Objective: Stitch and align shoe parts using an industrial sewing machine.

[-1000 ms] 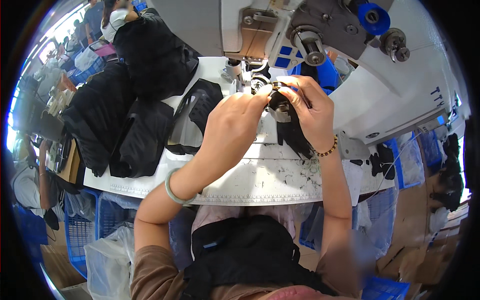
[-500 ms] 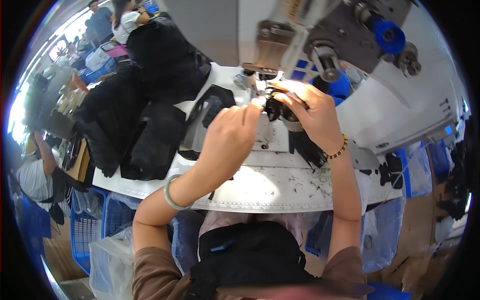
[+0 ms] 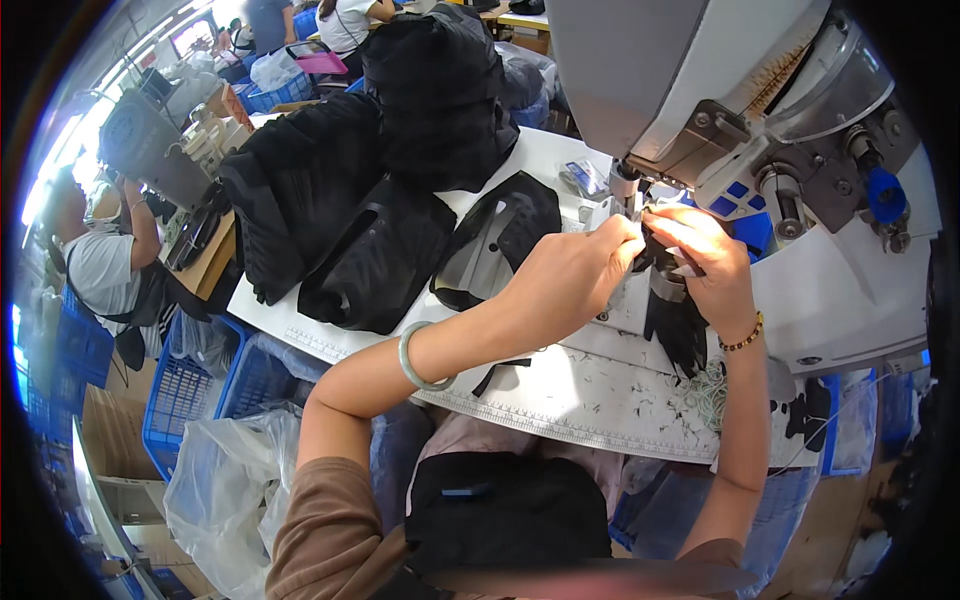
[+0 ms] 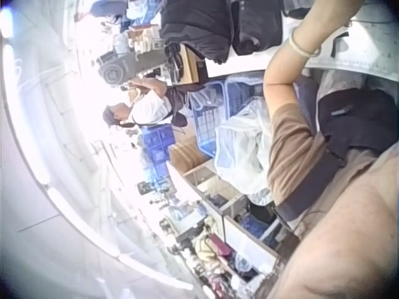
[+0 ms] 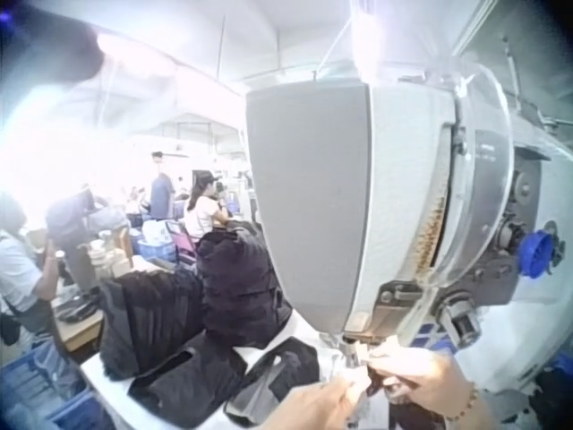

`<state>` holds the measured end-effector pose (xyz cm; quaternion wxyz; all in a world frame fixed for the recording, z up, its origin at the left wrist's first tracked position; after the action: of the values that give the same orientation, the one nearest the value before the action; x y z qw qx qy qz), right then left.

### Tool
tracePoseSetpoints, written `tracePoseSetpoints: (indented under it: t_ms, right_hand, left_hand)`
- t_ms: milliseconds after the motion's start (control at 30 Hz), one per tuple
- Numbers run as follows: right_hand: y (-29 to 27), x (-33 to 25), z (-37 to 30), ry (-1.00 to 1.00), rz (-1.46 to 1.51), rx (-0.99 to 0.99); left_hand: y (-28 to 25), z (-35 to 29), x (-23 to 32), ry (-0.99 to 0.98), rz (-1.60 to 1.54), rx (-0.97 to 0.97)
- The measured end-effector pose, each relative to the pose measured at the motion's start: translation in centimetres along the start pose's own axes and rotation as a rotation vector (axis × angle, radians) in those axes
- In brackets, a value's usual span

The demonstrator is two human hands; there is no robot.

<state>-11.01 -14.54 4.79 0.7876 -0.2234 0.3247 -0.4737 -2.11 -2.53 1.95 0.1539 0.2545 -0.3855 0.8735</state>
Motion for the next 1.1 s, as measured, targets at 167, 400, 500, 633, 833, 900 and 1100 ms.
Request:
tracePoseSetpoints:
  t_ms: [167,400,500,633,833,900,1100]
  right_hand:
    - [0.1,1.7,-0.4,0.006,0.198,-0.017]
    - [1.4,3.9,-2.1,0.362,0.565,0.31]
    - [1.4,3.8,-1.4,0.385,0.604,0.154]
    - [1.7,4.5,-1.2,0.496,0.724,0.028]
    - [2.0,3.7,-2.0,0.134,0.707,0.347]
    - [0.9,1.9,-1.8,0.124,0.377,0.341]
    - [2.0,-1.9,-2.0,-0.028,0.059,0.303]
  left_hand:
    - [0.5,0.3,-0.5,-0.072,-0.15,-0.03]
    - [1.3,0.6,-1.8,-0.29,-0.596,-0.154]
    - [1.3,0.8,-1.8,-0.322,-0.63,-0.144]
    - [1.3,0.7,-1.9,-0.33,-0.601,-0.142]
    - [1.2,0.7,-1.8,-0.316,-0.595,-0.156]
    - [1.0,0.9,-1.9,-0.29,-0.62,-0.1]
    - [0.4,-0.3,-0.3,-0.153,-0.503,-0.023]
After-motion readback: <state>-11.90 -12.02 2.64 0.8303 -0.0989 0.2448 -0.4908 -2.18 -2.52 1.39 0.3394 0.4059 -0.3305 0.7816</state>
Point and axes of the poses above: each hand's wrist, its own z-axis towards the middle knuckle, its own y-axis out of the palm, x = y × z, the point moved 6 cm from there along z, towards the middle knuckle, and after that the axes turned 8 degrees about z, right-handed, at the moved point
